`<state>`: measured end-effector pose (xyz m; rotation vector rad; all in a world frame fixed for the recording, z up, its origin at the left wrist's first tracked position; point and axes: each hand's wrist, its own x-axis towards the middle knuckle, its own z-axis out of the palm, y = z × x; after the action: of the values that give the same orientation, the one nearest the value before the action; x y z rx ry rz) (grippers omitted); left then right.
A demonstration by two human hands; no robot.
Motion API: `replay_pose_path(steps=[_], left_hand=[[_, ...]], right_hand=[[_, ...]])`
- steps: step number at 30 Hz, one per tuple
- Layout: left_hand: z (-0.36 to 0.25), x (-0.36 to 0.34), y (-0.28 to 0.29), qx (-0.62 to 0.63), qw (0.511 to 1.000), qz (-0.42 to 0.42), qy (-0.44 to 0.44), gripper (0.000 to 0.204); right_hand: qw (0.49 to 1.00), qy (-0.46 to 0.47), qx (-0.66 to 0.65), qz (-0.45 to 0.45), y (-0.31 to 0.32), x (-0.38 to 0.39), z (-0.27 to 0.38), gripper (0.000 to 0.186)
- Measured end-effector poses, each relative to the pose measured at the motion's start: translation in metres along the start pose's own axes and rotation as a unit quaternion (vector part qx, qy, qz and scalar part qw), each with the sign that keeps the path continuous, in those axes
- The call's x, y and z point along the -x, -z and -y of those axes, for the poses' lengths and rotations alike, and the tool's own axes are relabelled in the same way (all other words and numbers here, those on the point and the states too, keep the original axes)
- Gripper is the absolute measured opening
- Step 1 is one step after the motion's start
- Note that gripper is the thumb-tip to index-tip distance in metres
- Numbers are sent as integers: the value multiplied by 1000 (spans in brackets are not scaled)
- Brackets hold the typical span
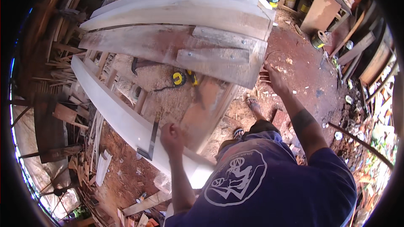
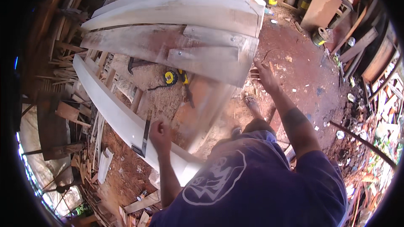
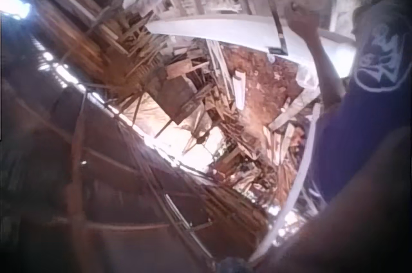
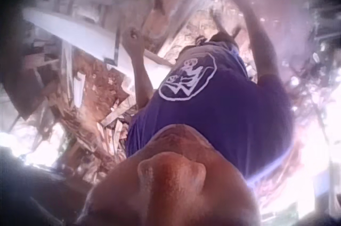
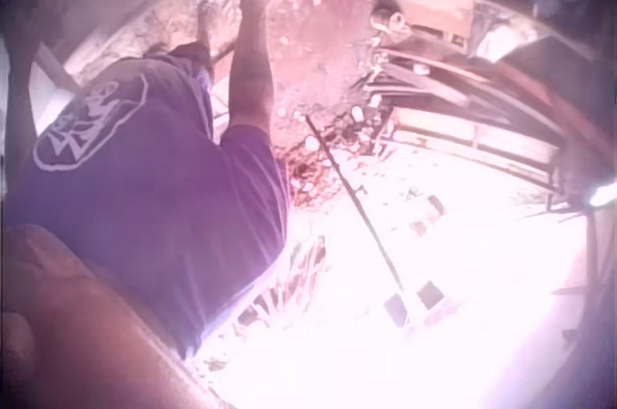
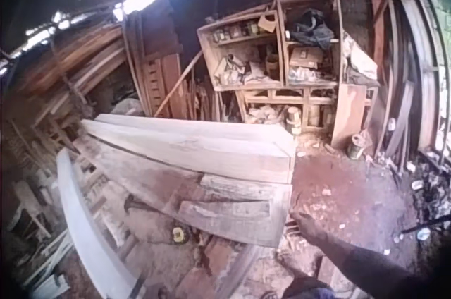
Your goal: The person marks a piece of wood using a pencil and square tool, and then uses a hammer and chisel to carve out a section of the wood.
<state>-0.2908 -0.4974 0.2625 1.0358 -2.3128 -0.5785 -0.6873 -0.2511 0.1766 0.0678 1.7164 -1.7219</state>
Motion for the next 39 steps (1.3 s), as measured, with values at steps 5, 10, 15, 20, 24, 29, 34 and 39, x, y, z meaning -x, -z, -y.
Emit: replay_pose_path(steps=[5,10,15,20,24,29,34,39], left_hand=[[-37,-55,-118,-102,982,118,109,21],[-36,-73,-145,-204,949,182,154,30],[-48,-66,-123,-192,932,231,206,42],[-20,-53,-82,-238,919,240,203,29],[-65,-112,-60,-240,935,122,232,26],[-123,-232,-142,-101,984,139,-47,14],[-107,-314,-237,-205,940,271,-22,20],[-99,-325,-226,-135,960,241,47,27]], right_hand=[[992,-66,11,109,-20,-54,20,54],[983,-131,-60,117,-29,-29,9,49],[950,-178,-79,242,-34,20,4,44],[886,-99,171,419,-18,16,2,44],[892,-189,88,402,-21,18,-14,46],[889,-194,47,412,-23,16,-15,38],[857,82,103,498,-13,15,-39,32],[861,-209,53,460,-22,15,4,47]])
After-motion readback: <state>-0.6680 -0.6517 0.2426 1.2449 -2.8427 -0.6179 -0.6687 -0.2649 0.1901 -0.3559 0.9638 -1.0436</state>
